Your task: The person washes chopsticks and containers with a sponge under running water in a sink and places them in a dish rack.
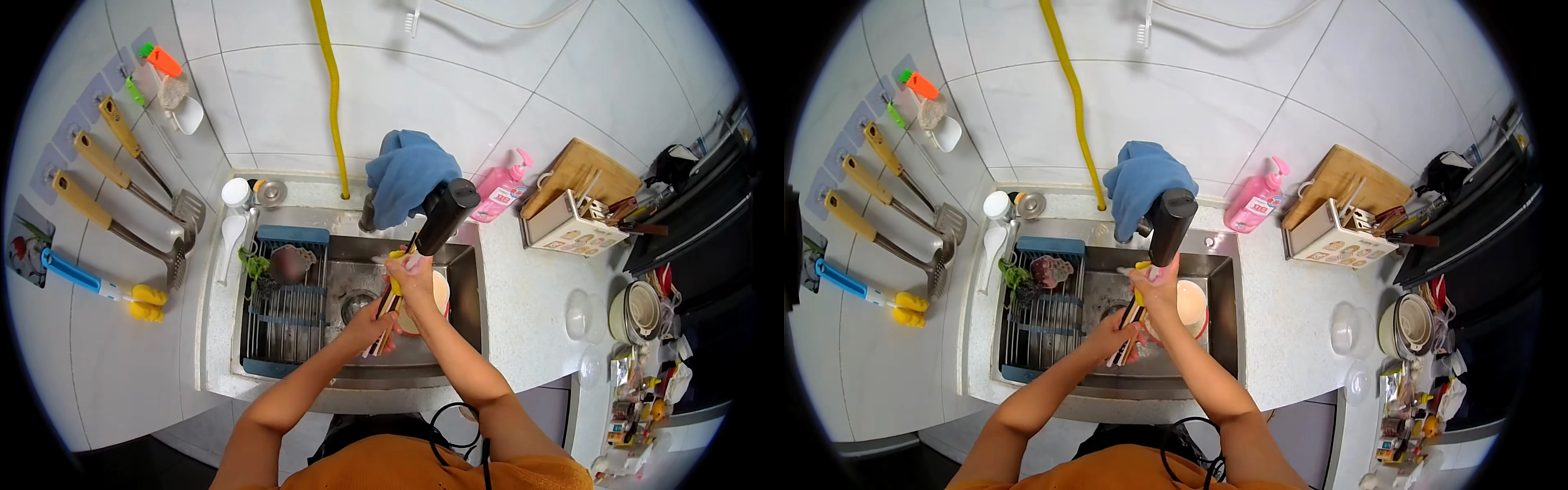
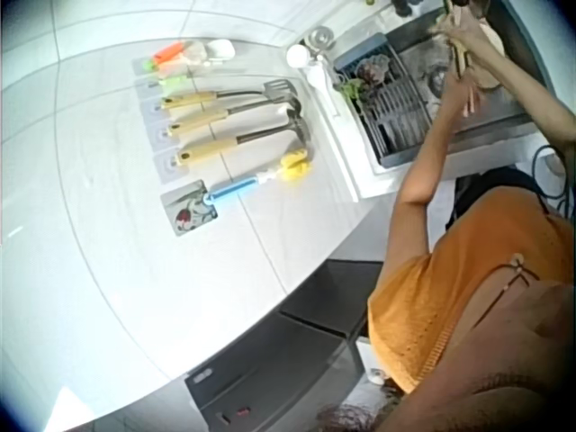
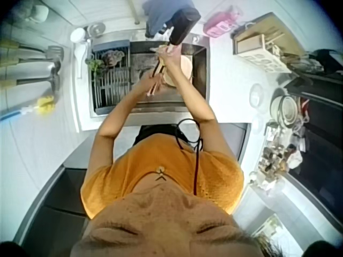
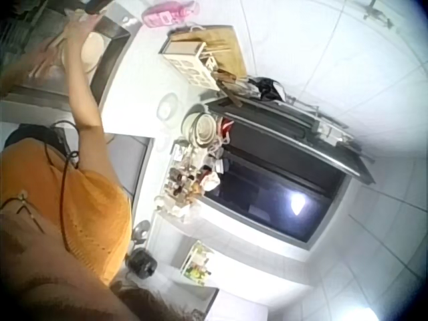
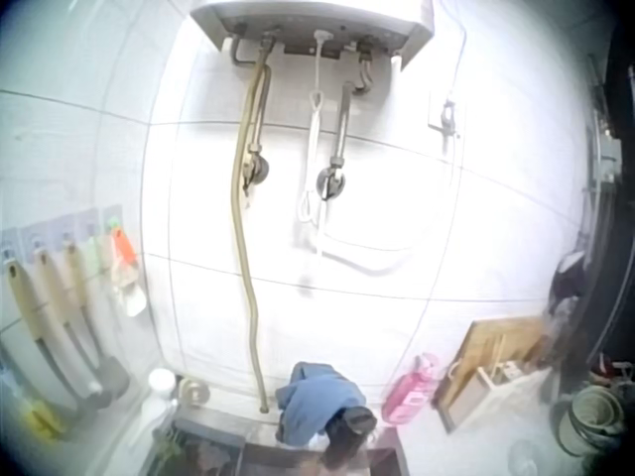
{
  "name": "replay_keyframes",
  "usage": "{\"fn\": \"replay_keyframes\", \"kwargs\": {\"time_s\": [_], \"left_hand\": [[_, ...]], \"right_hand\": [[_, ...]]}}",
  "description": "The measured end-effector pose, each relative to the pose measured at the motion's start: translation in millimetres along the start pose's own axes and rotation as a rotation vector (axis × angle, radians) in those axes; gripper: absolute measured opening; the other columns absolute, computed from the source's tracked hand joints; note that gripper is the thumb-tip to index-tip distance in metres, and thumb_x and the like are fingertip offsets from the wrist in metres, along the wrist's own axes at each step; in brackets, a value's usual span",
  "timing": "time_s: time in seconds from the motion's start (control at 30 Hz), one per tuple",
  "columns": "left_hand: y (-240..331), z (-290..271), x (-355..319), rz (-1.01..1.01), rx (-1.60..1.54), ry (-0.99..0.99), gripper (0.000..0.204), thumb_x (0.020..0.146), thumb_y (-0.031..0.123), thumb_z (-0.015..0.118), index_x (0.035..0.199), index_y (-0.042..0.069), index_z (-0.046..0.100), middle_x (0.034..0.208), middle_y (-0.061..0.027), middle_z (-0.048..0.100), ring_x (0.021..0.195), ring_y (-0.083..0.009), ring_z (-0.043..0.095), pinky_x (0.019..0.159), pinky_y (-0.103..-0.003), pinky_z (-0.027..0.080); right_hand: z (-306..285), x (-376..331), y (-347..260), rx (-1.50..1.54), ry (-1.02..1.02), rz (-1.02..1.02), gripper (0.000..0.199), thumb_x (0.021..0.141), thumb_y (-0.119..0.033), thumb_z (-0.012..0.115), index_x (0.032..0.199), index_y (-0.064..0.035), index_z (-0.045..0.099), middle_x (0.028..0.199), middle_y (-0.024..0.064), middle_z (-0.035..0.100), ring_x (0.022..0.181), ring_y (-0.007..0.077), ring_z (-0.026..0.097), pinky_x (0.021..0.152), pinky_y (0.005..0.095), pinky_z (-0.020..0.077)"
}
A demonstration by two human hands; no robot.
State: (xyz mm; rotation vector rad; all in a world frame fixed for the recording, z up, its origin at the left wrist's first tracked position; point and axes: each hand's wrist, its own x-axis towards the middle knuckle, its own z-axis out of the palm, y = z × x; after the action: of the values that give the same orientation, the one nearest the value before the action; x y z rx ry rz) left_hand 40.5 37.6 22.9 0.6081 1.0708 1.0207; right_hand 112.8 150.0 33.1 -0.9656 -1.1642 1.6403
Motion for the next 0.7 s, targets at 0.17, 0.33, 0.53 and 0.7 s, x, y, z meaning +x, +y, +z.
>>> {"fn": "replay_keyframes", "kwargs": {"time_s": [0.17,0.33,0.53,0.7], "left_hand": [[4,5,-9,0.050,0.089,-0.058,0.017,0.087,0.016,0.041,0.101,0.005,0.039,0.066,-0.0055,0.052,0.044,-0.0126,0.050,0.039,-0.025,0.042],[5,4,-12,-0.041,-0.038,-0.130,0.018,0.088,0.021,0.042,0.096,0.005,0.040,0.063,-0.0048,0.050,0.043,-0.0120,0.048,0.038,-0.025,0.040],[-4,-8,-14,-0.170,-0.714,-0.439,0.025,0.087,0.031,0.045,0.098,0.009,0.043,0.069,-0.0033,0.047,0.052,-0.0094,0.046,0.040,-0.022,0.039],[2,-7,-19,-0.166,-0.686,-0.472,0.021,0.086,0.027,0.048,0.096,0.009,0.043,0.068,-0.0009,0.042,0.052,-0.0071,0.040,0.042,-0.019,0.035]], "right_hand": [[0,9,-10,0.015,0.019,-0.055,0.020,0.076,-0.004,0.059,0.090,-0.0062,0.046,0.071,0.0037,0.052,0.055,0.0115,0.052,0.046,0.0242,0.0436],[-9,28,-23,0.134,0.127,0.140,0.008,0.081,-0.011,0.051,0.086,-0.0061,0.048,0.070,0.0056,0.052,0.054,0.0166,0.053,0.047,0.0289,0.0469],[-29,47,-12,0.364,-0.008,0.294,0.014,0.082,-0.020,0.048,0.083,-0.0057,0.051,0.069,0.0065,0.055,0.053,0.0180,0.055,0.046,0.0301,0.0470],[-32,51,-4,0.190,0.077,0.177,0.016,0.082,-0.019,0.048,0.080,-0.0046,0.052,0.064,0.0035,0.055,0.054,0.0135,0.053,0.049,0.0261,0.0432]]}}
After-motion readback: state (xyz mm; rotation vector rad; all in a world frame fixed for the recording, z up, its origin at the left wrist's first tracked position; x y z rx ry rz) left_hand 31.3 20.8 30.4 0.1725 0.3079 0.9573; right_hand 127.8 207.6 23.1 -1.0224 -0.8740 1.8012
